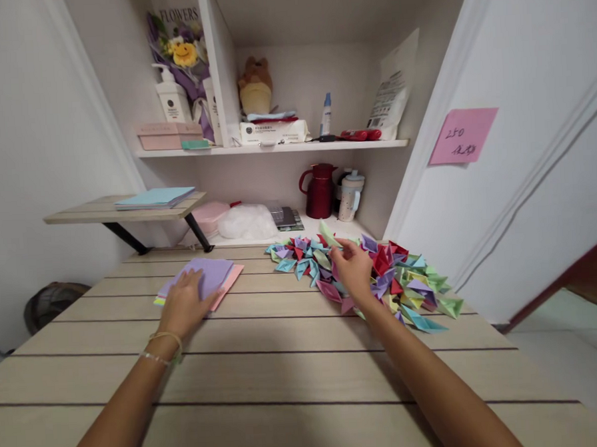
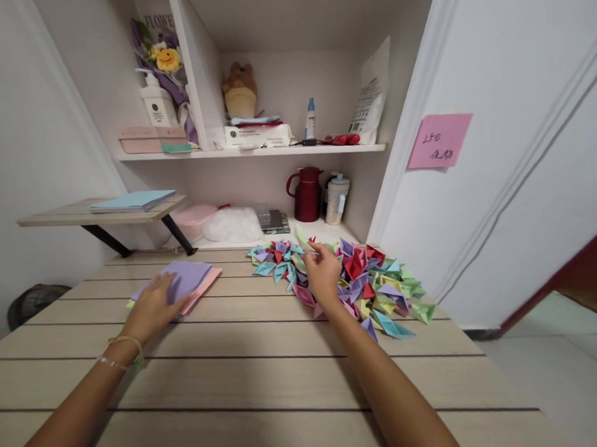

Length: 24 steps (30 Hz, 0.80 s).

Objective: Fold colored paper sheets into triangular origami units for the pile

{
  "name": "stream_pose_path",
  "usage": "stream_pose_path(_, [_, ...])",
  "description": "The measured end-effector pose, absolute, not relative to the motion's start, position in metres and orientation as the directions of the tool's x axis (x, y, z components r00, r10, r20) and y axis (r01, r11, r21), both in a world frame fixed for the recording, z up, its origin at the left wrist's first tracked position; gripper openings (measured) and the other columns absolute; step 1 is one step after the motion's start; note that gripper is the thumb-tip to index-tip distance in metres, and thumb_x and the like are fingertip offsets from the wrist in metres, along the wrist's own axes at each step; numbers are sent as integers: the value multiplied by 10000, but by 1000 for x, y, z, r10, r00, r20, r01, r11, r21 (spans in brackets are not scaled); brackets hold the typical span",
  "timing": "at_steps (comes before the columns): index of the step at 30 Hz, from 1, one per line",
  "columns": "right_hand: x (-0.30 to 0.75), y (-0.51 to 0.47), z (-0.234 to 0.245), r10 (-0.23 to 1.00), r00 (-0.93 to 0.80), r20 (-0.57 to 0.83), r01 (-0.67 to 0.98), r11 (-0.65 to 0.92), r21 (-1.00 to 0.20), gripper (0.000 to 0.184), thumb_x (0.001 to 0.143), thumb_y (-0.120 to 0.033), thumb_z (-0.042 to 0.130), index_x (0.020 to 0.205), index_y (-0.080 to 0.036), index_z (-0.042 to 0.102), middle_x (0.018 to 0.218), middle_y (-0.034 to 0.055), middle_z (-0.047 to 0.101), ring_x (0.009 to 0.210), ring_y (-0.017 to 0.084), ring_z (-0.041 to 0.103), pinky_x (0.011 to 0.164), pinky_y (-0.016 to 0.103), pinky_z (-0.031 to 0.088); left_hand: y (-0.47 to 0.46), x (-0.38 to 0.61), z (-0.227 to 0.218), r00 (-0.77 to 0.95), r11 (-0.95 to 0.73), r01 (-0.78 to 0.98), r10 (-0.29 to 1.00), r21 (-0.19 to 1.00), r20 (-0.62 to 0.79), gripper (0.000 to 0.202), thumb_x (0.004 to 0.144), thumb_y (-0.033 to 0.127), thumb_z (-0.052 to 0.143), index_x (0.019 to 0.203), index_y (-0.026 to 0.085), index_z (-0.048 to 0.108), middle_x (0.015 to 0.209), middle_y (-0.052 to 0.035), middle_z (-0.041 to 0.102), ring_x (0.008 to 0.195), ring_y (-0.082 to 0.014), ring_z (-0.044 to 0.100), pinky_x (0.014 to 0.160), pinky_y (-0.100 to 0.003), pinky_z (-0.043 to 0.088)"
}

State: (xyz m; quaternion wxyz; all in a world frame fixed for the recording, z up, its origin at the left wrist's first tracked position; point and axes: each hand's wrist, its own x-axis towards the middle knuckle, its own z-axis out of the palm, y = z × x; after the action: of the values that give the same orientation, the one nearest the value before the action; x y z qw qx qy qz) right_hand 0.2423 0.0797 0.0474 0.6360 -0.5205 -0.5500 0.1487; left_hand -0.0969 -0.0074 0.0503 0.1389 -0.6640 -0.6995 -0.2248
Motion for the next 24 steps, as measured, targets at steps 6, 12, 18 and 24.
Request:
stream_pose_path(6, [265, 91, 43, 761, 303, 573, 558, 345, -754, 371, 698, -386, 587, 940, -112, 644, 1054, 143, 564, 579, 146, 599, 714, 349, 472, -10, -96, 43, -170, 150, 985, 944, 91, 282, 453, 814, 473, 371, 1068, 172, 596, 993, -131, 664, 932, -273, 597, 735, -318, 430])
stream_pose_path(12, [246, 82, 39, 671, 332, 663, 525, 452, -721, 302, 741, -319, 542, 971, -130, 597, 1198, 151, 377, 630, 116, 565, 729, 346, 476, -14, -85, 50, -183, 194, 981, 932, -3, 313, 397, 856, 349, 322, 879, 152, 666, 844, -148, 685, 801, -247, 625, 668, -294, 403])
stream_pose_path(18, [209, 55, 28, 572, 84, 816, 497, 685, -532, 211, 764, -190, 497, 952, -174, 590, 1076, 101, 473, 875, 195, 534, 790, 348, 443, -19, -92, 61, -174, 197, 980, 911, -23, 374, 320, 839, 281, 369, 875, 134, 651, 850, -156, 679, 796, -255, 619, 648, -299, 388])
stream_pose_path(24, [188, 37, 4, 614, -209, 761, 366, 771, -522, 229, 763, -120, 472, 957, -181, 579, 941, 73, 567, 794, 181, 545, 756, 328, 443, -22, -97, 66, -278, 219, 959, 842, 178, 462, 245, 762, 396, 514, 772, 218, 682, 762, -70, 701, 702, -246, 621, 515, -275, 352])
